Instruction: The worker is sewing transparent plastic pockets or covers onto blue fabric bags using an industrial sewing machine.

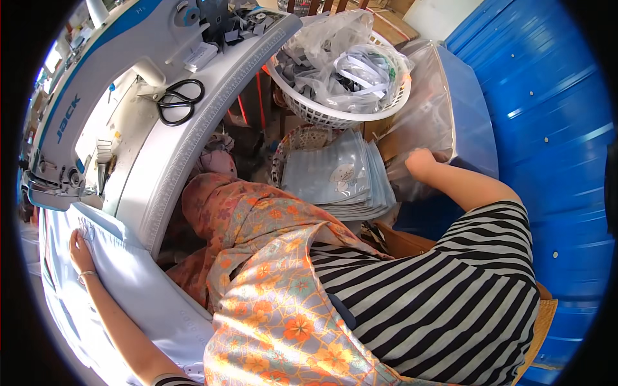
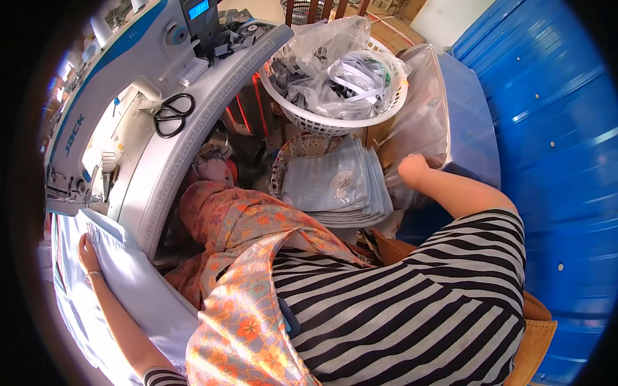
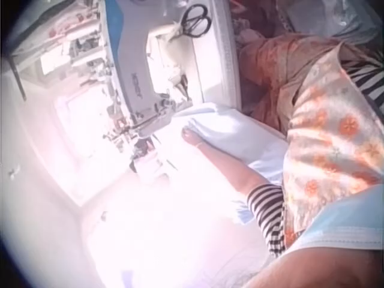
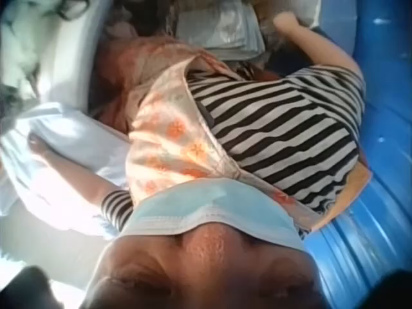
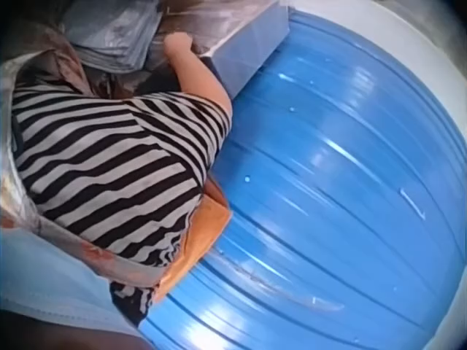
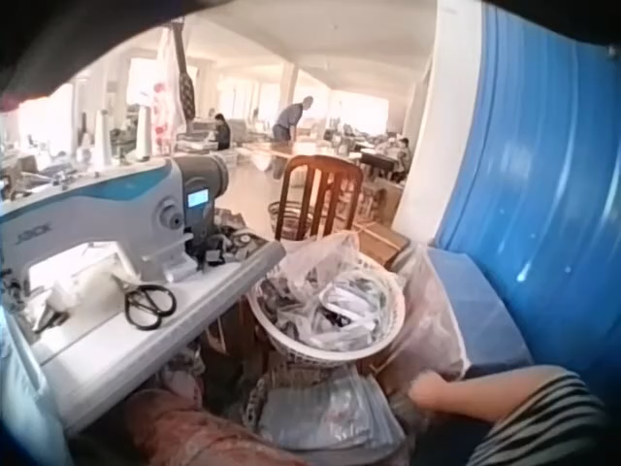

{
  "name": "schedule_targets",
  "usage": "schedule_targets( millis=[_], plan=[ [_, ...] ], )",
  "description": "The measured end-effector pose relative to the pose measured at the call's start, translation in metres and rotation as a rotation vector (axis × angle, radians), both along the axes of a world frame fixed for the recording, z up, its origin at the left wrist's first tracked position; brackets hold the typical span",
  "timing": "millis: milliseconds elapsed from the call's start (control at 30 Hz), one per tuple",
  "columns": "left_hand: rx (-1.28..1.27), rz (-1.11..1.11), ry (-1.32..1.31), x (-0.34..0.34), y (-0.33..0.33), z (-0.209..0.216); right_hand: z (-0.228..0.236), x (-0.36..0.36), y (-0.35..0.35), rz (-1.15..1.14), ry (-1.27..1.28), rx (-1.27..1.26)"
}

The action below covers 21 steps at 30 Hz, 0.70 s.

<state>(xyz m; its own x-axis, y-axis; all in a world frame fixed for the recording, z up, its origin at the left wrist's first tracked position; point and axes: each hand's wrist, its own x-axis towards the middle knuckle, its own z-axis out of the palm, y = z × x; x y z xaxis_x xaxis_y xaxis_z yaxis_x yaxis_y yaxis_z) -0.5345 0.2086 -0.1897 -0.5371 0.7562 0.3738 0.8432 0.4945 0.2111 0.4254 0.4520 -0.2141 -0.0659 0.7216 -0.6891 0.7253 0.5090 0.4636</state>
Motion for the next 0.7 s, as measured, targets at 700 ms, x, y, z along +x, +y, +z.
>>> schedule_targets(
  millis=[700],
  plan=[
    [-0.094, 0.131, -0.039, -0.025, -0.007, 0.013, 0.013, 0.023, 0.027, 0.187, 0.381, 0.391]
  ],
)
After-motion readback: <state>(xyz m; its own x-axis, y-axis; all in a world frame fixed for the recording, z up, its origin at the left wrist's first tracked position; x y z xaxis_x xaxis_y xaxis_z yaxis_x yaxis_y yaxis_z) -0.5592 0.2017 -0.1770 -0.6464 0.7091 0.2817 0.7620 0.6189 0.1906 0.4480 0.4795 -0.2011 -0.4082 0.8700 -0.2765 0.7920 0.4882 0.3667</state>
